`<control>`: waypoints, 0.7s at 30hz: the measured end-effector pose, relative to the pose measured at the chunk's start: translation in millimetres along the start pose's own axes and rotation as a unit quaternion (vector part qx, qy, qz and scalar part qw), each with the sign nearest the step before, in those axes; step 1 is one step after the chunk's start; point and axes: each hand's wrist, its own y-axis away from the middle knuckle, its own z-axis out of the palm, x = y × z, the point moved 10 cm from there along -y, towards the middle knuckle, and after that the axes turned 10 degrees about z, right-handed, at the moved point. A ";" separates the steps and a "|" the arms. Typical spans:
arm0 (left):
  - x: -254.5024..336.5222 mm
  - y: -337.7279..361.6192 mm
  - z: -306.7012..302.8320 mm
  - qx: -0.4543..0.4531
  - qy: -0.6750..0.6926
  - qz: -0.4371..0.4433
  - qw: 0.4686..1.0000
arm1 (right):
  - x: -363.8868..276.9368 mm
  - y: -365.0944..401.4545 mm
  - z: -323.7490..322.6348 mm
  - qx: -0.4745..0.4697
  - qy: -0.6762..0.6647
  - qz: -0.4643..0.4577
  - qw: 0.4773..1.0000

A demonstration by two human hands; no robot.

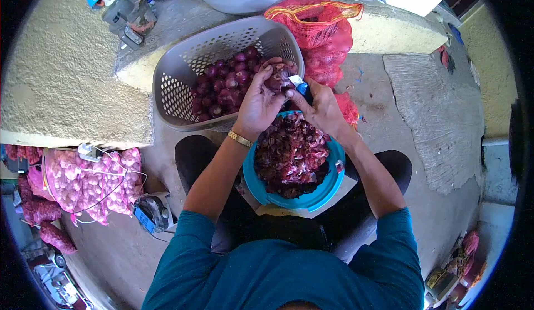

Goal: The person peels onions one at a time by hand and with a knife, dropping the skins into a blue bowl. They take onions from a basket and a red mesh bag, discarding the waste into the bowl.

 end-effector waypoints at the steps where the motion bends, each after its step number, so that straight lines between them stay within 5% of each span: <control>1: 0.5 -0.3 0.3 0.000 -0.002 0.003 1.000 | -1.1 0.1 -0.1 0.003 0.005 -0.013 1.000; 18: -2.2 4.1 8.9 -0.015 0.024 -0.020 0.999 | -5.8 -0.9 -3.2 0.009 0.045 -0.041 0.998; 21: -9.9 5.1 -6.7 0.030 0.032 -0.043 0.998 | -23.8 4.4 -10.5 0.040 0.114 -0.109 0.987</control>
